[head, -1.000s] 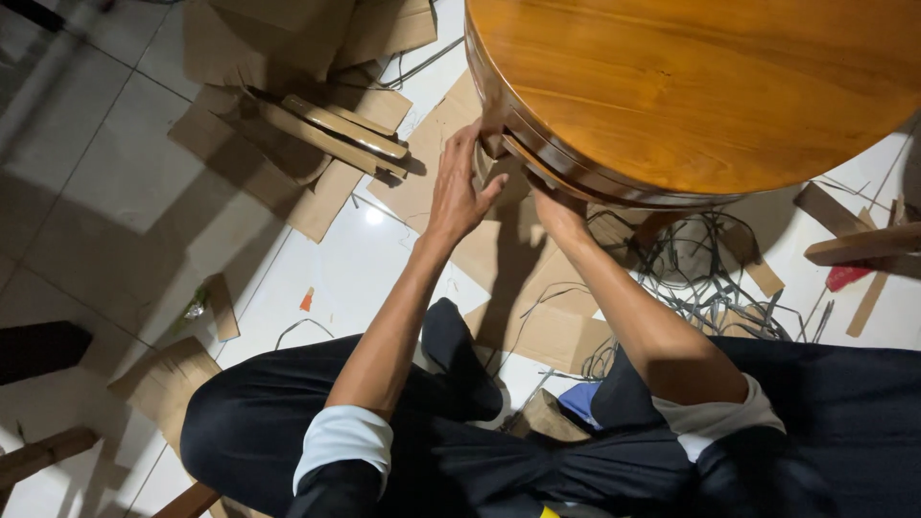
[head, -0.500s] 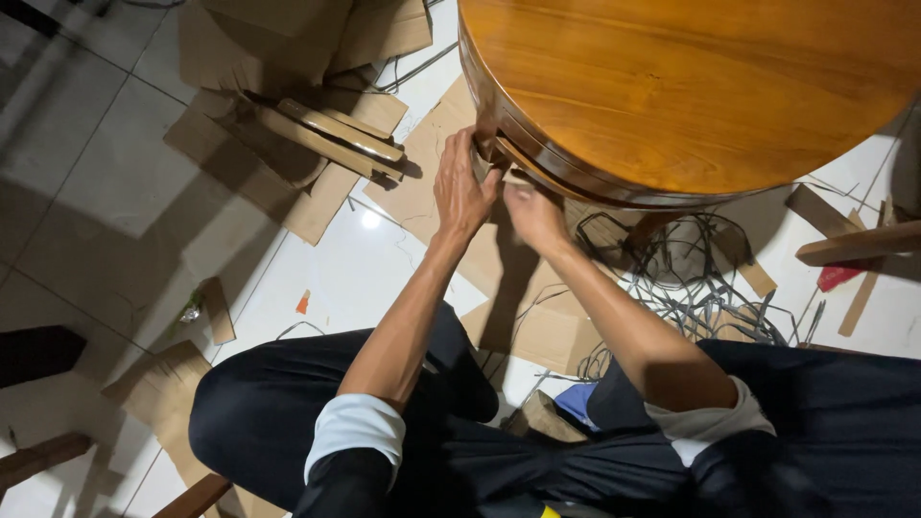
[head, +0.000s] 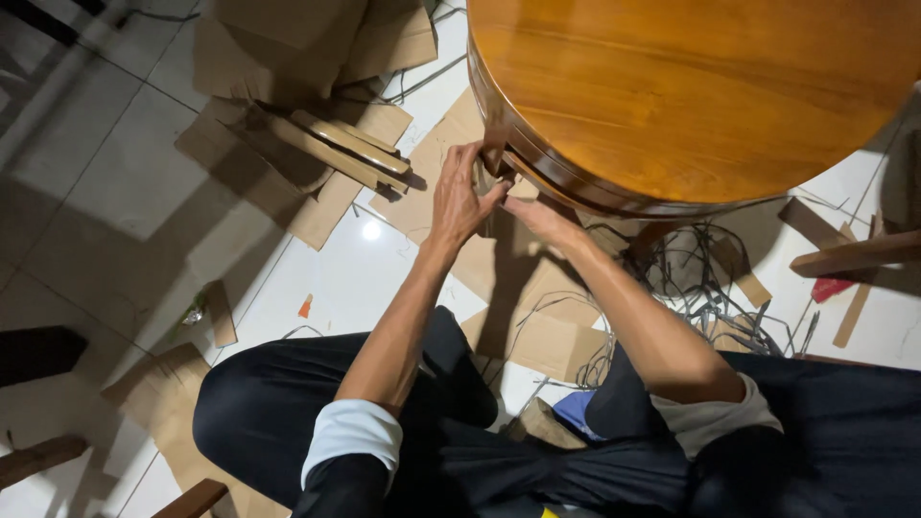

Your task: Wrapping wooden chair legs with cardboard and securing them with ties.

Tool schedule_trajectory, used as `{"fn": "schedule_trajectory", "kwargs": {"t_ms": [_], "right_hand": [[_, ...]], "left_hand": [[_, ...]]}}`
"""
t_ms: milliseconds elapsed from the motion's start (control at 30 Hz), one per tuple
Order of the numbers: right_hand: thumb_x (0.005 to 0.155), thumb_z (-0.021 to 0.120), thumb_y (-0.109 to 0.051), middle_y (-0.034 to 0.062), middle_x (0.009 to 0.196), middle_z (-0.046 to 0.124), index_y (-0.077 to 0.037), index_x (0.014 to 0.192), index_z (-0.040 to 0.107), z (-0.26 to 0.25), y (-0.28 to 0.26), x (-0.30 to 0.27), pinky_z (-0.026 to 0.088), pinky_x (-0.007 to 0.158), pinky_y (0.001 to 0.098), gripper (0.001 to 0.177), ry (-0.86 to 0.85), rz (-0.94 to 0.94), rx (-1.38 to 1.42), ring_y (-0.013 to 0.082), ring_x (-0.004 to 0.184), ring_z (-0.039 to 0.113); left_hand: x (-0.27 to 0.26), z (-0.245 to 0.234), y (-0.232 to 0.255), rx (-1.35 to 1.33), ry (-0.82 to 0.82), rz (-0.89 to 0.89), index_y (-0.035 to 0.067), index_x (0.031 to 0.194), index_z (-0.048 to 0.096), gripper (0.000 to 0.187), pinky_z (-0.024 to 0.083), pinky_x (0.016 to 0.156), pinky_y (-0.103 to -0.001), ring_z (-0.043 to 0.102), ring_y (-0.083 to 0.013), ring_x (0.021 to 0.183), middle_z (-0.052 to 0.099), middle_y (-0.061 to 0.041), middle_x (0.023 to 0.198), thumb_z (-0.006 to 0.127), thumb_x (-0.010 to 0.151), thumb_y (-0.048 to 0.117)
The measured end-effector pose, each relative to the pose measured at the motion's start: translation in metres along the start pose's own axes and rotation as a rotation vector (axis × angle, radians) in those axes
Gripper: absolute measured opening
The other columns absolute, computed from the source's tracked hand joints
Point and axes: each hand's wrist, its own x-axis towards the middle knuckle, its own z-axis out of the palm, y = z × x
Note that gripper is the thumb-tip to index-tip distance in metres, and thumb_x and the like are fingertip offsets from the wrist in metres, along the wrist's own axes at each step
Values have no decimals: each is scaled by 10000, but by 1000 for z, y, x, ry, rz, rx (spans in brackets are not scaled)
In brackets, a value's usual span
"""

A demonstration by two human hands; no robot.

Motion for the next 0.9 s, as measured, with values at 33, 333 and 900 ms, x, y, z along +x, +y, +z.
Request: {"fn": "schedule_trajectory", "kwargs": {"t_ms": [33, 333, 900], "right_hand": [[1012, 535, -579, 206, 1638, 364, -99, 1516, 465, 0, -37, -9, 197, 1250, 634, 699, 2, -6, -6, 421, 1522, 292], [880, 767, -456, 302, 1560, 414, 103, 1486, 442, 12, -66, -38, 213, 1278, 540, 887, 185, 91, 170, 424, 1498, 323], [656, 546, 299, 218, 1278, 653, 23, 1341, 556, -40, -209, -161, 587, 1005, 479, 739, 414, -872, 192, 317, 1160, 627]], "left_hand": [[0, -2, -5, 0, 7, 5, 223, 1395, 523, 707, 561, 970, -570, 622, -375, 1164, 541, -64, 1222, 857, 779, 313], [-32, -48, 8, 22, -78, 88, 112, 1115, 638, 410, 666, 785, -439, 707, -375, 984, 579, -117, 1220, 862, 773, 140], [-61, -258, 204, 10, 198, 687, 35, 808, 440, 606, 462, 1119, -544, 561, -435, 1325, 498, -207, 1471, 984, 716, 287]]}}
